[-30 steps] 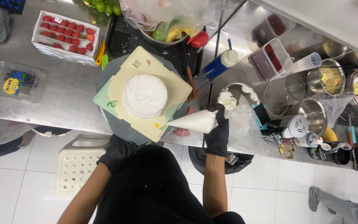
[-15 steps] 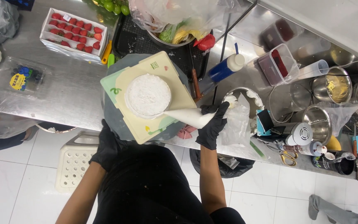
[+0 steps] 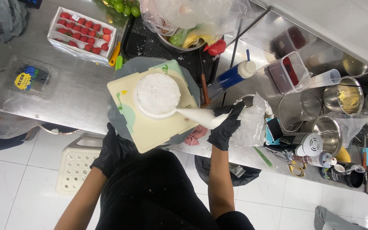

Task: Apply and smooth white icing on top of a small cake using a piping bag and a long spatula.

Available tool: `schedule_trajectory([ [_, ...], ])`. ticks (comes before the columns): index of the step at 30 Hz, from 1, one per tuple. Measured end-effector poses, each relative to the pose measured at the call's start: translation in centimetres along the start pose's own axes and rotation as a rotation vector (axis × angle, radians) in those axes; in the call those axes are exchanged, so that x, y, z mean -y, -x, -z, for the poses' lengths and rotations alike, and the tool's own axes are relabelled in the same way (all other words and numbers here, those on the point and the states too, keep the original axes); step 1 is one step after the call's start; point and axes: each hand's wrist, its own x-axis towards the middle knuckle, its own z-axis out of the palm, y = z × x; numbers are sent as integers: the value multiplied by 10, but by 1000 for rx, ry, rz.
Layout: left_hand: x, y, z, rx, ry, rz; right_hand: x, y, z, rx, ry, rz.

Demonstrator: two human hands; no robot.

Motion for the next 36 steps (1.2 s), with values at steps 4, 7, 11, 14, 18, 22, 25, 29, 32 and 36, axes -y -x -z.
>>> schedule_trajectory([
  [4, -37, 17, -26, 9, 170, 9, -2, -7, 1, -11, 58, 53],
  [7, -44, 4, -3, 166, 437, -48, -2, -10, 2, 11, 30, 65],
  [11, -54, 23, -28, 114, 251, -114, -17, -24, 9, -5, -32, 76],
  [14, -12, -16, 15, 68, 76, 6, -29, -35, 14, -67, -25, 95],
  [18, -22, -1, -7, 116, -130, -93, -115, -87, 42, -139, 63, 232],
  [22, -43, 1, -11, 27, 306, 24, -149, -107, 60, -176, 202, 487],
  [25, -37, 0, -5, 17, 267, -2, -90, -67, 47, -4, 48, 335],
  [29, -5, -5, 4, 132, 235, 34, -63, -44, 45, 39, 17, 250],
  [32, -11, 23, -29, 87, 309, 81, -2, -14, 32, 140, -379, 1],
  [36, -40, 57, -62, 141, 265, 52, 49, -3, 55, 343, -582, -172],
])
